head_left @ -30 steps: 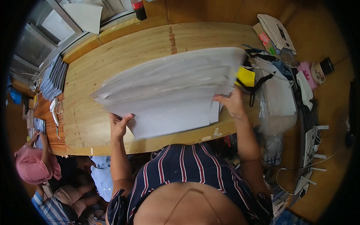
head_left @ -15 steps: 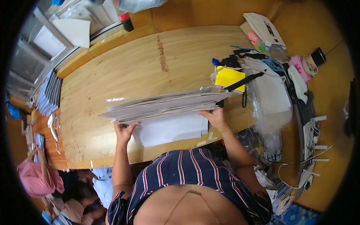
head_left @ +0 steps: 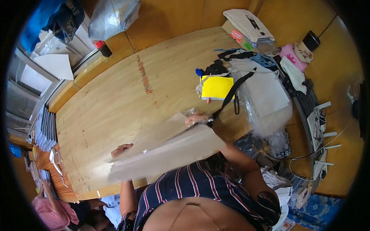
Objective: The person packages folded garments into plastic bags, organizes them into stacks, and ties them together using blue ribbon; the person also sorts through a stack of white packing sheets.
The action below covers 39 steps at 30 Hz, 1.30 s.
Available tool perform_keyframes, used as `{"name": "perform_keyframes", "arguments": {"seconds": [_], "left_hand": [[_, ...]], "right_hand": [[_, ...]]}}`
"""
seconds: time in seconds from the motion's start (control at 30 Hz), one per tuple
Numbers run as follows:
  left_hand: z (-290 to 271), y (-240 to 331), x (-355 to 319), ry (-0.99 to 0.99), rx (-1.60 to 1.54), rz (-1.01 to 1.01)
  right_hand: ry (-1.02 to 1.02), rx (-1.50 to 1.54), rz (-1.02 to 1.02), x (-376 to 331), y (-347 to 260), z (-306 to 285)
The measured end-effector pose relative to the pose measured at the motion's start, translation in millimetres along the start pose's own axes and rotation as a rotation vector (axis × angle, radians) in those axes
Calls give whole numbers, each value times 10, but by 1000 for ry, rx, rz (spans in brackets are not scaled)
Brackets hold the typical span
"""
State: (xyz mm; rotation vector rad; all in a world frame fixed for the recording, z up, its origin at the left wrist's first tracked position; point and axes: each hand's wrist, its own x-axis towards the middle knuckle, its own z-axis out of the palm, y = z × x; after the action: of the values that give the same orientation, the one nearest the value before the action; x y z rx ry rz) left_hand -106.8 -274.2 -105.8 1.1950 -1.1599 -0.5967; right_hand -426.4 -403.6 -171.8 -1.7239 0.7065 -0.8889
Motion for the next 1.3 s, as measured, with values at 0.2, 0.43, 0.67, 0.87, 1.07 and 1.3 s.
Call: {"name": "perform_keyframes", "arguments": {"seconds": [0.2, 0.43, 0.67, 0.87, 1.07, 1.3], "left_hand": [[143, 299, 422, 223, -205, -509], [875, 148, 613, 119, -404, -721], [1155, 65, 961, -239, -431, -863], [1324, -80, 728, -236, -315, -1079], [1482, 114, 469, -221, -244, -1061], [1489, 334, 291, -55, -268, -1024]], "right_hand": [[12, -433, 386, 768, -1145, -358], [484, 516, 143, 1285, -736, -1241], [282, -132, 637, 926, -1412, -3337], [269, -837, 559, 514, -738, -3546], [-271, -1129, 476, 1247, -554, -2698], [-400, -1007, -105, 1923, 48, -2531]]}}
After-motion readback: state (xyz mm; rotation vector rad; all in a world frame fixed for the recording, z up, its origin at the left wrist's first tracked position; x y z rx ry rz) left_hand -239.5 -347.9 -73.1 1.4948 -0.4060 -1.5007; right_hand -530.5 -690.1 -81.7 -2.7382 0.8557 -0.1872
